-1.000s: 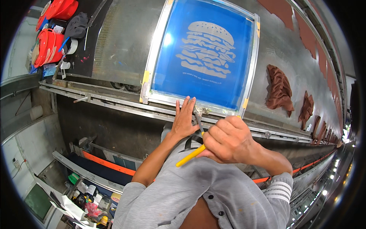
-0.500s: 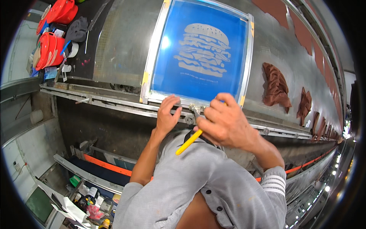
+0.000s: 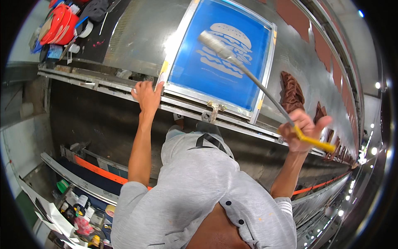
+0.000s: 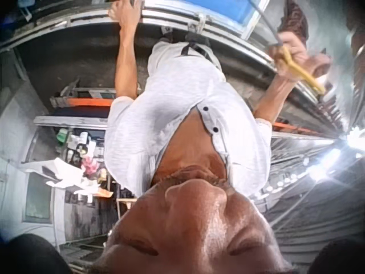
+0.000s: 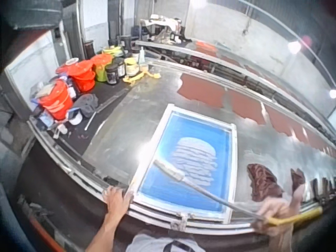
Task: The person secures a blue screen printing frame with a burger design onto a metal table using masking tape. They then use a yellow-handled tool to adjust the frame's locking mechanism and inspect the screen by holding it up to the light before placing it back on the table.
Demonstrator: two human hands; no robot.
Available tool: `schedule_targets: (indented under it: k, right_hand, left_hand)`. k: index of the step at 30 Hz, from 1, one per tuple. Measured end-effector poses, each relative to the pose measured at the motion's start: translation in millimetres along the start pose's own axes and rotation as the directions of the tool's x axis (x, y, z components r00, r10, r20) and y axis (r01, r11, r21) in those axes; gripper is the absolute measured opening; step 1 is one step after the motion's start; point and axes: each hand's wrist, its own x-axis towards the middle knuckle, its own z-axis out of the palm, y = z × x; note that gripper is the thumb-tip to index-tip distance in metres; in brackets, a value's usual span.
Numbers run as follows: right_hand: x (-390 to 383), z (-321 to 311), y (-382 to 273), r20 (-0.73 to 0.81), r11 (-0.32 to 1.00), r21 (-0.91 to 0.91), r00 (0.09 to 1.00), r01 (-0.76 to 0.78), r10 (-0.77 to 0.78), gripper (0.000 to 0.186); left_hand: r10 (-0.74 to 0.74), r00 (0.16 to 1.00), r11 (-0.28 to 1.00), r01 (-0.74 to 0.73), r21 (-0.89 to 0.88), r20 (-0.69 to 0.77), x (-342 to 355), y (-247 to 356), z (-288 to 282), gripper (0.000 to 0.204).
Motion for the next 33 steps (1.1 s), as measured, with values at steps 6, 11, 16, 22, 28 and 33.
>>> schedule_targets:
  k: [6,11,16,22,28,33]
  right_hand:
    - [26.6,82.4,79.5,-0.104,0.680,-0.552,0.849,-0.483,0.518,0.026]
    - [30.8,62.1,67.8,-0.243,0.468,-0.820,0.941,-0.330,0.237,0.019]
    - [43.2,97.7,-13.2,0.080,0.366,-0.922,0.989,0.121,-0.125,0.026]
    - [37.7,78.8,4.5,0.209,-0.289,-0.912,0.935,0.292,0.285,0.020]
    - [41.8,108.9,-35.2,-0.097,-0.306,-0.950,0.988,-0.057,0.117,0.008]
    - [21.7,74.3,14.0,-0.084,-0.543,-0.831,0.940,0.117,0.331,0.009]
  left_hand:
    - [-0.108,0.981,0.994,0.105,0.028,0.158,17.9,10.4,19.3,0.059]
    - [-0.106,0.978,0.470,0.206,-0.858,0.177,20.2,10.5,0.5,0.032]
    - [0.044,0.910,-0.226,0.412,-0.883,0.413,19.5,47.6,-52.1,0.041]
    - [0.087,0.927,-0.239,0.375,-0.896,0.365,25.1,54.9,-50.2,0.045]
    - [0.034,0.938,-0.204,0.344,-0.917,0.344,25.2,51.1,-45.5,0.042]
    - [0.079,0.937,-0.199,0.350,-0.916,0.341,26.4,59.1,-50.3,0.044]
